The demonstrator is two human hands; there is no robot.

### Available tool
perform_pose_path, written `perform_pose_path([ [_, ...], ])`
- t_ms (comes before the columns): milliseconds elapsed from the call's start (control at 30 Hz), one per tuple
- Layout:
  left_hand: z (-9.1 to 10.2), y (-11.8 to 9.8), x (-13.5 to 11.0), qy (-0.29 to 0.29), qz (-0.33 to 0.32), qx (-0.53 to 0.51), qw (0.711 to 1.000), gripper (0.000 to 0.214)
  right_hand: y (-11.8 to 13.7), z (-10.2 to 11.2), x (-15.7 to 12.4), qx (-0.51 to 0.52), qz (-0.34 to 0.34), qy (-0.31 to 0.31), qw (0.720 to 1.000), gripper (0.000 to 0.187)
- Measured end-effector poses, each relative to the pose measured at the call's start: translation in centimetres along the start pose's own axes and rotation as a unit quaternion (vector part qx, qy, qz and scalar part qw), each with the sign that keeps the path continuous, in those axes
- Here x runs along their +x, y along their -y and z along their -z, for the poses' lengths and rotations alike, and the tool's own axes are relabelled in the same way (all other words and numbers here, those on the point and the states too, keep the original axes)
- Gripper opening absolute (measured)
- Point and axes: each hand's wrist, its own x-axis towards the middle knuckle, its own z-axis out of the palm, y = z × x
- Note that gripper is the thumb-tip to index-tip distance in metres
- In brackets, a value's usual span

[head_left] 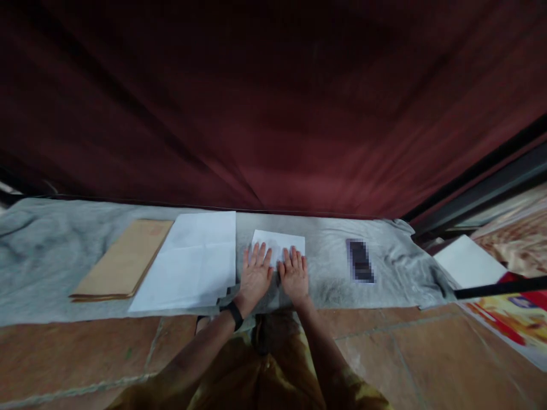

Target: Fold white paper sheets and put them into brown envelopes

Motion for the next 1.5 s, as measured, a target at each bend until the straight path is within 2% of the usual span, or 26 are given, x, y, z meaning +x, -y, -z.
perform_pose_path([
  [100,1.2,2.3,-1.2,-0.019,0.01,0.008,1.0,0.052,0.0,-0.2,-0.1,-0.006,0.006,-0.009,1.0,0.053],
  [233,2.0,5.8,-2.9,0.004,0.061,0.037,0.997,0.048,-0.1,-0.2,-0.1,-0.015,0.01,-0.018,1.0,0.053],
  [400,2.4,7.5,-5.2,0.035,0.094,0.048,0.994,0.045,-0.1,-0.3,-0.2,-0.027,0.013,-0.017,0.999,0.053],
  [533,3.2,7.7,-5.9,0.032,0.11,0.057,0.992,0.047,-0.2,-0.5,-0.3,-0.033,0.011,-0.005,0.999,0.053],
  [700,3.5,7.2,-5.3,0.011,0.016,0.029,0.999,0.04,-0.3,-0.6,-0.4,-0.032,0.017,-0.008,0.999,0.053],
  [767,3.3,7.0,-5.0,0.011,0.007,0.031,0.999,0.037,-0.3,-0.7,-0.4,-0.03,0.016,-0.012,0.999,0.053],
  [1067,3.9,7.2,-5.7,0.05,0.083,0.054,0.994,0.033,-0.2,-0.6,-0.3,-0.028,0.007,-0.002,1.0,0.052],
  [1200,4.0,7.6,-6.9,0.062,0.1,0.066,0.991,0.036,-0.2,-0.6,-0.3,-0.018,0.002,-0.002,1.0,0.052],
  [1267,3.8,7.8,-7.2,0.049,0.096,0.058,0.992,0.037,-0.2,-0.6,-0.3,-0.012,-0.003,-0.003,1.0,0.052],
  [1400,3.3,6.9,-5.9,-0.002,0.042,0.005,0.999,0.046,-0.1,-0.4,-0.2,-0.001,-0.01,-0.001,1.0,0.053],
  [1500,2.7,4.5,-3.4,-0.01,-0.024,-0.049,0.998,0.049,0.0,-0.1,-0.1,0.0,-0.009,0.004,1.0,0.054],
])
